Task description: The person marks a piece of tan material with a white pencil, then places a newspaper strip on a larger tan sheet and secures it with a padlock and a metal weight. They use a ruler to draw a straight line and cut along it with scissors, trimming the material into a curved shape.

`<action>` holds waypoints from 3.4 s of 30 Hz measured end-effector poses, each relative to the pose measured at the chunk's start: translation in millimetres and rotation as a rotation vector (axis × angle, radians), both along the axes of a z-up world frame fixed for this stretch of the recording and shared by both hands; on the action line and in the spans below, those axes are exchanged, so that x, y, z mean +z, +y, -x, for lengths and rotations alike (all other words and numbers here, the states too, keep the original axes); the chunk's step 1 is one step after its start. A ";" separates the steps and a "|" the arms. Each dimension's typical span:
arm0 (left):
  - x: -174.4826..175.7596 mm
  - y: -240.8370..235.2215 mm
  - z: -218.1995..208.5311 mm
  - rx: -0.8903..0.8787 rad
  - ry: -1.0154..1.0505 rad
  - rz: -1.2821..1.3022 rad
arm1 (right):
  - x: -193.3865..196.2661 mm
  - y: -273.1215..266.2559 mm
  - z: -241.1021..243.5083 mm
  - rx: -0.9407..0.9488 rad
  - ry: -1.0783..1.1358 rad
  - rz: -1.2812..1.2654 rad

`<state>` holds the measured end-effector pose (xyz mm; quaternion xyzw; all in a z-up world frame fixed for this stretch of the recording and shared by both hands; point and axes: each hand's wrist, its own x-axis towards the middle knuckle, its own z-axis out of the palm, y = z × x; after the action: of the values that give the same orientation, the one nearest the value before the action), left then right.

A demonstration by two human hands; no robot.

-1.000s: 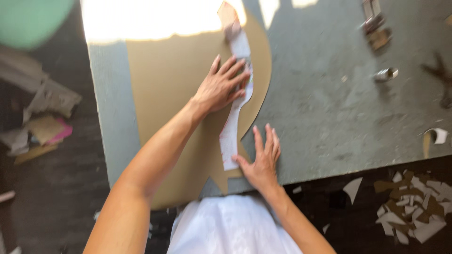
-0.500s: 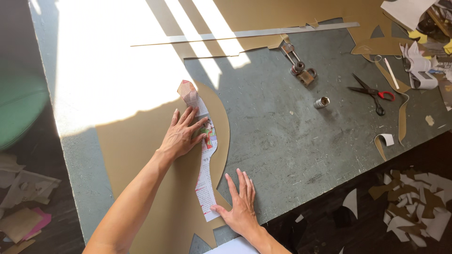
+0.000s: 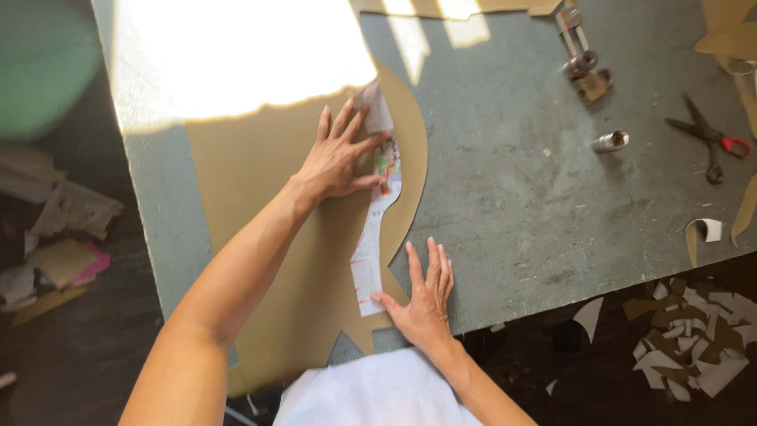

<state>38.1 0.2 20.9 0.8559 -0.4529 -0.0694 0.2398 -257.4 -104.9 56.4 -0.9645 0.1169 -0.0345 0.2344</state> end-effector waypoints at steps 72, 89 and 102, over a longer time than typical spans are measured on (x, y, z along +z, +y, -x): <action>25.3 76.9 239.3 0.414 0.034 0.115 | -22.0 -170.5 -15.7 -0.143 -0.167 0.050; 34.0 75.6 246.5 0.448 0.142 0.038 | -13.8 -345.6 -105.3 -0.067 -0.422 -0.071; 15.8 76.9 241.3 0.434 0.072 0.051 | 45.3 -18.1 -40.1 0.603 0.104 -0.449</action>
<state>-203.2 77.1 36.8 0.9240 -0.2508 -0.0354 0.2866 -217.3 -123.0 101.6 -0.8807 -0.1559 0.1115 0.4332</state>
